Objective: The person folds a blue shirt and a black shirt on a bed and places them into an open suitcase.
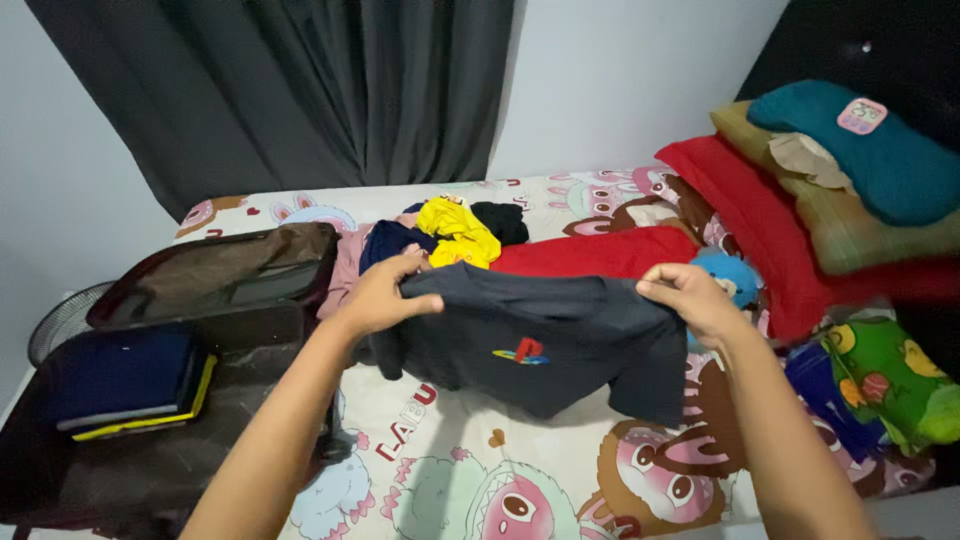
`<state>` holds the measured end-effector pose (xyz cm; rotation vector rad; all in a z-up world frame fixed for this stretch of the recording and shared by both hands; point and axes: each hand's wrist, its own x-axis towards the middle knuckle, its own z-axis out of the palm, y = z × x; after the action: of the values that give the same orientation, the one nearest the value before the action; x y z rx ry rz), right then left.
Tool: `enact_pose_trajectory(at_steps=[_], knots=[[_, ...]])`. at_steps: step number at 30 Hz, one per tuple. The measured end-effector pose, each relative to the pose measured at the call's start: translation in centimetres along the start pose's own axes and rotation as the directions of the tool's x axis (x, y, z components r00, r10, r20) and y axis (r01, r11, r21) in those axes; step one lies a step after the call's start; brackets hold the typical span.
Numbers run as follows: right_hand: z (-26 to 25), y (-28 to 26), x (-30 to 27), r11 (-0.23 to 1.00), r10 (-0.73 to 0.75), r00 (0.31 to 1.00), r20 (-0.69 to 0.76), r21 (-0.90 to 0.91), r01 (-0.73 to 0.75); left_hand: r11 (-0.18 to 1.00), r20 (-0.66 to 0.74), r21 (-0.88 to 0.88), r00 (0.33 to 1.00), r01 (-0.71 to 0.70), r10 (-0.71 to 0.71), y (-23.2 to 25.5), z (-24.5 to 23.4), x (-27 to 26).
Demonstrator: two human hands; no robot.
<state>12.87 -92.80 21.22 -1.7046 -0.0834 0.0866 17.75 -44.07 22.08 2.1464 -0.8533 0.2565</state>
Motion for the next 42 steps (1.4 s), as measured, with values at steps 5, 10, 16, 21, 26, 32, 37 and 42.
enact_pose_trajectory(at_steps=[5, 10, 16, 21, 26, 32, 37, 42], knots=[[-0.6, 0.1, -0.7, 0.997, -0.079, 0.996, -0.041, -0.021, 0.078, 0.998, -0.09, -0.064, 0.996, 0.016, -0.021, -1.7, 1.6, -0.8], [0.3, -1.7, -1.4, 0.983, -0.136, 0.991, 0.017, -0.124, 0.137, 0.973, -0.271, -0.208, 0.95, 0.099, -0.155, -1.2, 2.2, -0.6], [-0.5, -4.5, -2.1, 0.62, -0.133, 0.991, -0.012, -0.781, 0.074, 0.998, -0.355, 0.014, 0.933, -0.06, 0.061, 1.2, -0.7, -0.4], [-4.0, -4.3, -2.0, 0.466, -0.366, 0.87, -0.33, -0.874, -0.135, 0.844, -0.262, 0.536, 0.948, -0.011, 0.179, 2.6, -4.8, 1.0], [-5.5, -1.5, -0.4, 0.657, -0.549, 0.77, -0.326, -0.738, 0.156, 0.915, -0.593, 0.333, 0.805, 0.226, 0.017, 2.7, -4.4, 1.9], [-8.2, 0.1, -1.0, 0.909, -0.376, 0.724, -0.579, -0.38, 0.168, 0.928, -0.554, 0.32, 0.832, 0.191, 0.02, 3.1, -3.9, 0.3], [-9.2, 1.6, -1.2, 0.772, -0.509, 0.709, -0.488, -0.623, 0.126, 0.815, -0.135, 0.569, 0.965, -0.112, 0.226, 2.0, -5.9, -0.6], [-9.4, 1.9, -2.0, 0.725, -0.601, 0.63, -0.491, -0.667, 0.172, 0.853, -0.51, 0.518, 0.821, 0.055, 0.257, 2.0, -5.8, -0.8]])
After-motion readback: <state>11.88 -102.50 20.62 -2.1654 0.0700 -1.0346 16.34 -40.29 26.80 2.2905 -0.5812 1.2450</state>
